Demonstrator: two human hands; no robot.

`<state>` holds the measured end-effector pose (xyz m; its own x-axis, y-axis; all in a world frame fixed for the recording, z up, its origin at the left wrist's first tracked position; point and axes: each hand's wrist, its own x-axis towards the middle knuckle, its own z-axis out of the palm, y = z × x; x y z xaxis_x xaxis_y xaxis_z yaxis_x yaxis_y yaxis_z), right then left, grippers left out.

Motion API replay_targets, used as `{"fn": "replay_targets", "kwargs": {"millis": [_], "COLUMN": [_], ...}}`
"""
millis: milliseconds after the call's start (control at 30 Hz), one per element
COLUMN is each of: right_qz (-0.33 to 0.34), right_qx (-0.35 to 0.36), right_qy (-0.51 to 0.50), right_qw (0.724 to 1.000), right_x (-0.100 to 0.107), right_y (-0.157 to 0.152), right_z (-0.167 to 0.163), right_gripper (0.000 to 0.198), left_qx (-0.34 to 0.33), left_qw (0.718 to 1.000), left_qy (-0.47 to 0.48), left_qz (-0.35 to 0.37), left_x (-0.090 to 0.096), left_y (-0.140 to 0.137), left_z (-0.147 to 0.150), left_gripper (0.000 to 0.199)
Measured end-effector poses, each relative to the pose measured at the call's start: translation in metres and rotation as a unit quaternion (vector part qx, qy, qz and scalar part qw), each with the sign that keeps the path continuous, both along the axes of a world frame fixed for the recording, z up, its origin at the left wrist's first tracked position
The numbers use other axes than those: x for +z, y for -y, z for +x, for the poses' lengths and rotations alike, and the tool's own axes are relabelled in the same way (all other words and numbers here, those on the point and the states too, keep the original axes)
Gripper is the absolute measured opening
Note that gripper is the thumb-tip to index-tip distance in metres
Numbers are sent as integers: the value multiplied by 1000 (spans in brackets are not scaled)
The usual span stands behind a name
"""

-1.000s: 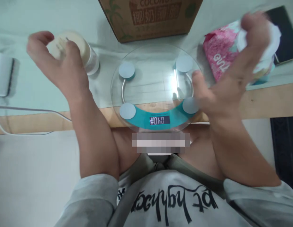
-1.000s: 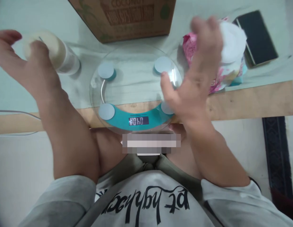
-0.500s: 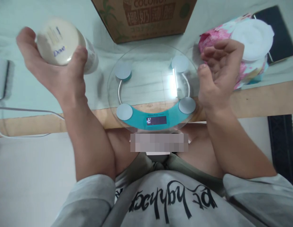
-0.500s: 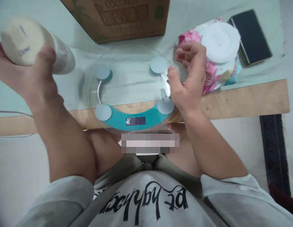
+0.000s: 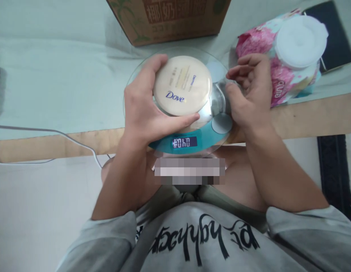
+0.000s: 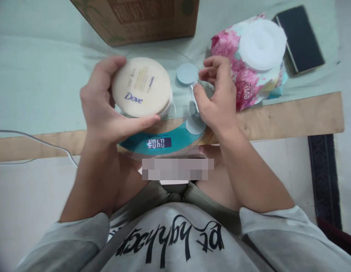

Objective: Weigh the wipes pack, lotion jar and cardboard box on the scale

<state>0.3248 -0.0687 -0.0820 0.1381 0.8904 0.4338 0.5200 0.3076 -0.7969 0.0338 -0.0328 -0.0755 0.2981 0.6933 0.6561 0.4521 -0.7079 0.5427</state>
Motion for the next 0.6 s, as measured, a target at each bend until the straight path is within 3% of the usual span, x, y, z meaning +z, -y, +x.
{"fn": "replay_targets", "kwargs": {"millis": [167,233,300,333,367,433,467,533,600], "right_qz": [-4,-4,-3,-1,2,13,23,45,66], "right_qx": [-1,-3,-10,-14,-18,-28,-32,-44,-55], "right_qy": [-11,-15,-18,-20,-21,-24,-26,-31,-35], "right_qw": [1000,1000,1000,1000,1000,999,999,998,996], "right_x": [8,10,10,10,9,9,9,9,7], "right_y": [1,2,2,1,1,0,0,-1,-3], "right_z": [-1,-2,-1,-1,-1,-1,-1,-3,-4], "right_gripper": [45,44,41,39,37,32,30,28,27], "left_qx": [-9,-40,-59,-57,-30,49,94,166,196], "left_qw": [1000,997,985,975,966,953,943,914,888], "left_qy": [-19,2,79,129,190,278,310,364,406], "left_qz": [-20,-66,-140,-170,-172,-114,-78,-60,-94], "left_x": [2,2,4,6,8,14,18,25,33], "left_y": [-5,-15,-30,-38,-45,-54,-55,-51,-41], "left_z": [-4,-12,-25,-33,-39,-48,-49,-44,-33], "left_gripper": [138,146,155,149,130,64,46,42,41]}}
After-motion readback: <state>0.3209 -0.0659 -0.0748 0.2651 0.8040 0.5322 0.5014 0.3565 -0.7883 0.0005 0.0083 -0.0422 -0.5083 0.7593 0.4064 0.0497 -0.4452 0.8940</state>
